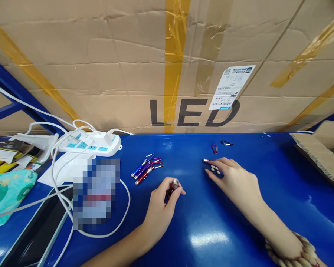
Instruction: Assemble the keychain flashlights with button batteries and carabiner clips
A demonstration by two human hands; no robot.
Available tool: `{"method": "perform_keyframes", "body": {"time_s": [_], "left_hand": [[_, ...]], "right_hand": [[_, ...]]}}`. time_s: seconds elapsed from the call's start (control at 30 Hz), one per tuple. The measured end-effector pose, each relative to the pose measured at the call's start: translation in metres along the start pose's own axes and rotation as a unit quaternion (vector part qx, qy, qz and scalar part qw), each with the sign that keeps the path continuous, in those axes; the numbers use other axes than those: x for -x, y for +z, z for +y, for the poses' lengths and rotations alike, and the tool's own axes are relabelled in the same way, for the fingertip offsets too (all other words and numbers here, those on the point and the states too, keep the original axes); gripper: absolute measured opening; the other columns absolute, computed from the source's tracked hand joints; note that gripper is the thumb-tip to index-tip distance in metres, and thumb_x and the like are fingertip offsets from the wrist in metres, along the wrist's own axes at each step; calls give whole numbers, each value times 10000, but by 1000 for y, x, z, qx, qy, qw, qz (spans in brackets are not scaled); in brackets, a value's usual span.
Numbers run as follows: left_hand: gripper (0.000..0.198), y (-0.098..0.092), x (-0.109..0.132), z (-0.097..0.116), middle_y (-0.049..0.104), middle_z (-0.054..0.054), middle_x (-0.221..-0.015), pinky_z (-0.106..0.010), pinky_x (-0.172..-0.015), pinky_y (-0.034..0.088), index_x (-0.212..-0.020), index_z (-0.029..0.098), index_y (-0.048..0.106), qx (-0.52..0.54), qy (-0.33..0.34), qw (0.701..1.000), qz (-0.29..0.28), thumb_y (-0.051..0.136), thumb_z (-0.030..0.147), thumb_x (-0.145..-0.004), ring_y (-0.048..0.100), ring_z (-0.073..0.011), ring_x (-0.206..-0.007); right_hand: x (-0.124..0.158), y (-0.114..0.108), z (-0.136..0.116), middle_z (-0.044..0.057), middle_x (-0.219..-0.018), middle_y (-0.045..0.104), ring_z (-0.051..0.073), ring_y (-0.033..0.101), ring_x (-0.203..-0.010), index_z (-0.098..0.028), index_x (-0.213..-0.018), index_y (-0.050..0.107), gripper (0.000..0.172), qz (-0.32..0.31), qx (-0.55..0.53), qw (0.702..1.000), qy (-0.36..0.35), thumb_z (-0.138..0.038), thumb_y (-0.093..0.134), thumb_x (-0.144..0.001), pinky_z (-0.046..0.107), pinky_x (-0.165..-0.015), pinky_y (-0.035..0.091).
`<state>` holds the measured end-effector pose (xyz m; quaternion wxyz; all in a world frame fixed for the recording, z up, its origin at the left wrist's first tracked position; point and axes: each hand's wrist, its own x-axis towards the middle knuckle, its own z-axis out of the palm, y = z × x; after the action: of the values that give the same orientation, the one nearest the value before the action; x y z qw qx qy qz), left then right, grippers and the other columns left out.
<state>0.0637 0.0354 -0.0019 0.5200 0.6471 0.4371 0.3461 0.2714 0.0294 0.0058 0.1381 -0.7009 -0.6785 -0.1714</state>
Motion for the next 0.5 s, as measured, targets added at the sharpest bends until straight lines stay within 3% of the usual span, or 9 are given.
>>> {"method": "perform_keyframes", "body": {"time_s": [0.1,0.23,0.5], "left_hand": [[192,-1,1,1,603,-7,-742,-243,-627,391,-761,188,524,-13,-2,1000,-4,430,278,-902,566,-156,-702],[216,-1,1,1,571,-10,-747,-244,-630,383,-745,186,513,-12,0,1000,-7,419,296,-906,555,-164,-742],[192,-1,0,2,540,17,-706,-225,-635,379,-738,187,511,4,1,1000,-2,433,254,-900,513,-129,-657]], "right_hand": [[0,1,2,-16,-881,700,159,651,-774,-226,-869,707,112,-61,18,997,51,-253,648,-777,219,-396,376],[-1,-2,-1,-15,-899,703,167,656,-790,-235,-875,713,122,-121,17,990,64,-219,616,-804,217,-405,393],[3,3,1,-23,-896,723,204,680,-817,-267,-844,712,118,-115,-64,990,42,-218,618,-793,244,-495,488]]}}
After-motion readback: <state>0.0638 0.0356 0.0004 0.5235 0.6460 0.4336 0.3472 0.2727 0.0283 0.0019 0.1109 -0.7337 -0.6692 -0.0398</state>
